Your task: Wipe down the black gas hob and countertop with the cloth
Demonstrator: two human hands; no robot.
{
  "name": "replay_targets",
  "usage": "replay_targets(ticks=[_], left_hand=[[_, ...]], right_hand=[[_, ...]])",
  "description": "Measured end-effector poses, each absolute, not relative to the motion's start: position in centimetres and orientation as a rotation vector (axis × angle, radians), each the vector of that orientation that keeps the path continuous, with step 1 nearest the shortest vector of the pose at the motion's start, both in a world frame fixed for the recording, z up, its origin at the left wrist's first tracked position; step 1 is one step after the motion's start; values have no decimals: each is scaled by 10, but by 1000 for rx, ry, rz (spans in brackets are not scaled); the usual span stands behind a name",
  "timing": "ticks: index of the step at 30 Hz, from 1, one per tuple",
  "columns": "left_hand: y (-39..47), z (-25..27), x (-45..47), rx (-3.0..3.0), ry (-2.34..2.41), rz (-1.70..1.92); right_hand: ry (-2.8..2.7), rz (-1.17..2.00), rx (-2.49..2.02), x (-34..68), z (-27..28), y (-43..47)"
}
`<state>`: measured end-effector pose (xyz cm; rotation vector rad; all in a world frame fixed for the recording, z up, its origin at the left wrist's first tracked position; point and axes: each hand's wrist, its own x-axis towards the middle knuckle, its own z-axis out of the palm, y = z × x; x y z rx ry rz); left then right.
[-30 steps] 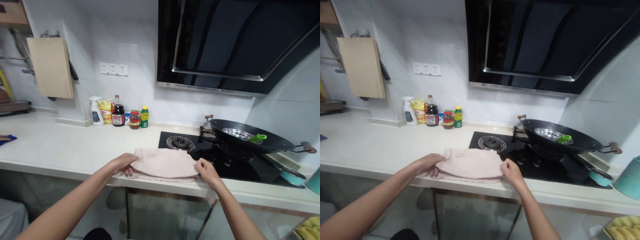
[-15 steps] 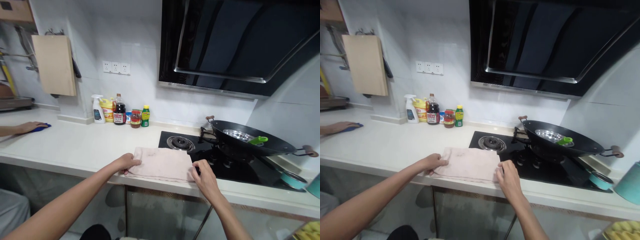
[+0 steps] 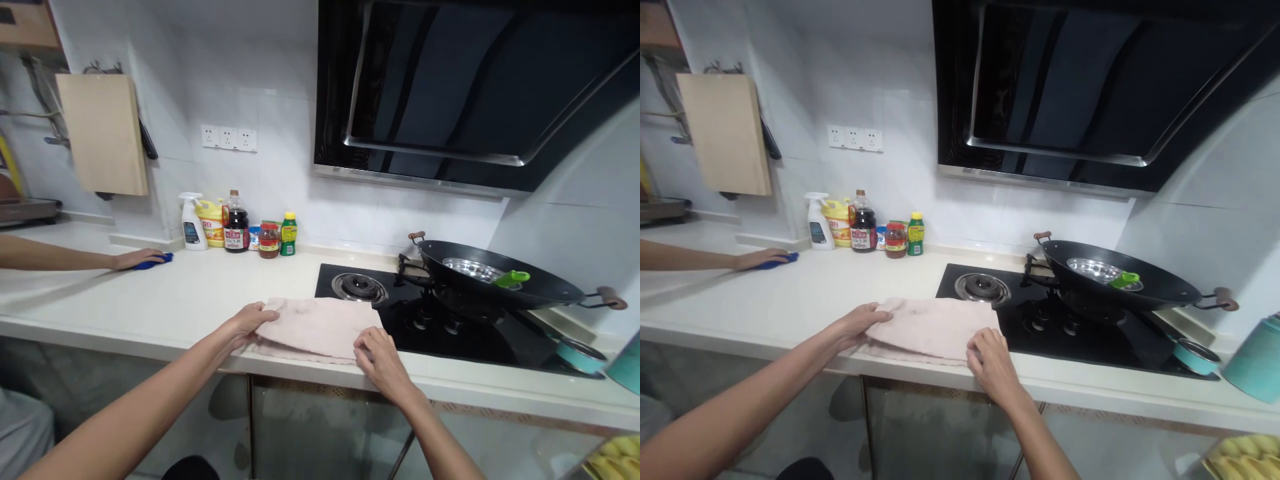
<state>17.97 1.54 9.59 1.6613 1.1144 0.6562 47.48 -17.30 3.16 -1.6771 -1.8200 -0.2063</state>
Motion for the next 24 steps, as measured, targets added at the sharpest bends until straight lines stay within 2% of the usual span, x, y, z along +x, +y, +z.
replay_targets(ticks=[6, 12, 16, 24], left_hand=[[16, 85, 156, 1786, 1273, 448], [21, 96, 152, 2070, 1425, 282], [25, 98, 167, 2213, 1526, 276], [26, 97, 181, 2018, 1435, 477]], right_hand=[[-1825, -237, -1678, 474, 32, -175], [-1791, -190, -1620, 476, 28, -173], [-1649, -56, -1468, 492, 32, -171], [-1380, -194, -1639, 564, 28, -185]])
